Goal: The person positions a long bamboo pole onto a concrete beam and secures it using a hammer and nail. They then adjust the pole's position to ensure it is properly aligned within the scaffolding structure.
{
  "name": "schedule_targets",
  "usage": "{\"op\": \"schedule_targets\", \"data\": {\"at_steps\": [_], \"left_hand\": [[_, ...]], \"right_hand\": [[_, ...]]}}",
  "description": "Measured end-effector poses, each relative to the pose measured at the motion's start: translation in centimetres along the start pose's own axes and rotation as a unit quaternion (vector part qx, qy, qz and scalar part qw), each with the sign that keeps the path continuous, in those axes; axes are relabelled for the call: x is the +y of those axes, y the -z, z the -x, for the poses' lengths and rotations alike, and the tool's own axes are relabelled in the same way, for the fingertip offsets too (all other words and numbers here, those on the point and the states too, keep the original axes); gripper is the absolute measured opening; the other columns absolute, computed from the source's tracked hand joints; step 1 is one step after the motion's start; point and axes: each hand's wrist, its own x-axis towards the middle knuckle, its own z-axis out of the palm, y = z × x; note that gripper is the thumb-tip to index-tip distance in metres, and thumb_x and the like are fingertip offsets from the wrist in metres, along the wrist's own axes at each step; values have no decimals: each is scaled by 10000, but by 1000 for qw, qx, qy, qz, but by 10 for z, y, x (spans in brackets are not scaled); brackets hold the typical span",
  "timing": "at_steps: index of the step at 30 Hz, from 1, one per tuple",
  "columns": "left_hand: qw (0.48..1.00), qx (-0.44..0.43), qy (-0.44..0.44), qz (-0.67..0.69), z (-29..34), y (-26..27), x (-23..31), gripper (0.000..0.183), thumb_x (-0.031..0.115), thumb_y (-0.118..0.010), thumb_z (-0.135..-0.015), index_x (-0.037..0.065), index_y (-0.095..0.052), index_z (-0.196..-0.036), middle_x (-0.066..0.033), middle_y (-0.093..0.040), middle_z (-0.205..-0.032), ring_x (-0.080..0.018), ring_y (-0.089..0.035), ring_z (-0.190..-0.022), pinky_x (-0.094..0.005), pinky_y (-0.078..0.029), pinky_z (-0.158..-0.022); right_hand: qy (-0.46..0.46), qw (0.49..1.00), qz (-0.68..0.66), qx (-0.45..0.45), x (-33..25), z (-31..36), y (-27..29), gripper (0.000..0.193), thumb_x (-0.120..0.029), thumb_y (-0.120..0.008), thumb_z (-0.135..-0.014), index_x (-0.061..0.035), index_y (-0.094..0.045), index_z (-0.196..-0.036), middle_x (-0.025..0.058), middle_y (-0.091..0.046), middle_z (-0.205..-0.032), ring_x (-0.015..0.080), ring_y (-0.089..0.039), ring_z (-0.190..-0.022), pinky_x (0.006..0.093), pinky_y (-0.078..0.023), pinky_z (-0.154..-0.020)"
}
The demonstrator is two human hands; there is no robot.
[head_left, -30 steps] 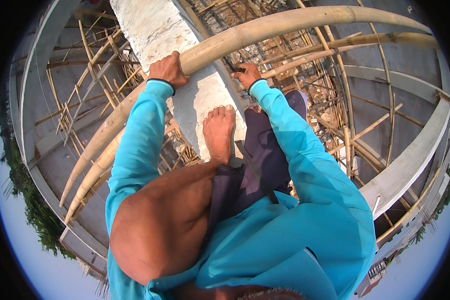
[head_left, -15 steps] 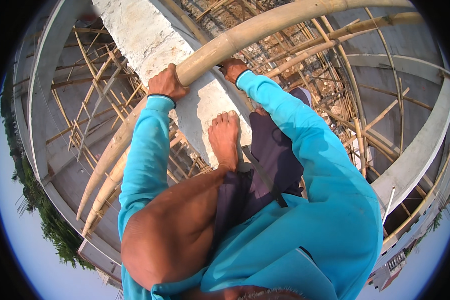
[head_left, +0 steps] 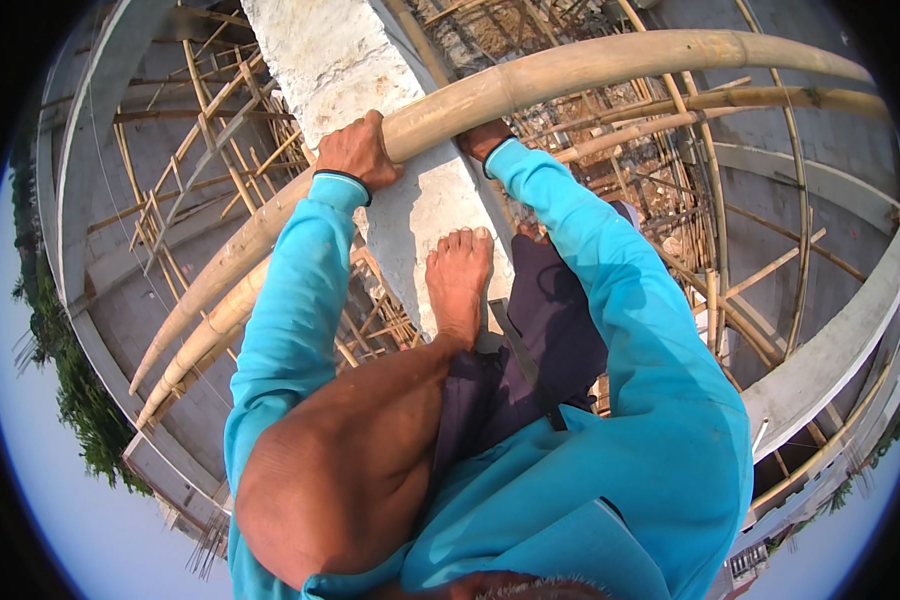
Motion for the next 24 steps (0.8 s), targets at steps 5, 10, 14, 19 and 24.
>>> {"op": "schedule_targets", "data": {"at_steps": [5, 10, 14, 19, 24], "left_hand": [[1000, -6, -3, -3, -4, 5, 5, 659, 370, -806, -656, 25, -594, -1176, -228, -729, -959, -411, -721, -885, -506, -563, -792], [1000, -18, 16, -12, -2, 4, 5, 662, 367, -805, -655, 31, -596, -1185, -226, -733, -966, -411, -723, -894, -500, -565, -805], [999, -34, 17, -2, -4, 4, 6, 641, 363, -806, -654, 39, -601, -1167, -221, -734, -967, -408, -725, -895, -500, -566, -799], [1000, 5, 6, -7, -3, -3, 0, 623, 346, -812, -649, 38, -590, -1143, -215, -730, -941, -415, -721, -878, -505, -566, -788], [1000, -1, 3, 5, -6, 0, 2, 636, 337, -817, -647, 35, -567, -1148, -220, -725, -936, -425, -713, -868, -508, -565, -780]], "right_hand": [[76, 995, 64, 7, 38, 10, -25, 390, -209, -535, -952, -41, -619, -1294, 241, -618, -1328, 422, -628, -1160, 489, -504, -988], [93, 992, 25, -87, 23, 36, 7, 391, -131, -556, -897, -38, -585, -1276, 240, -603, -1295, 452, -678, -1001, 506, -565, -846], [72, 991, 23, -107, 24, 55, 13, 360, -90, -570, -863, -37, -582, -1219, 236, -586, -1233, 448, -679, -966, 510, -564, -840], [0, 999, 13, -51, 31, 59, 0, 289, -116, -595, -863, 8, -575, -1124, 246, -577, -1143, 436, -683, -912, 499, -567, -805], [27, 982, 119, -147, 54, 14, -17, 299, -151, -567, -897, 11, -649, -1135, 310, -634, -1233, 403, -682, -1032, 489, -551, -879]]}}
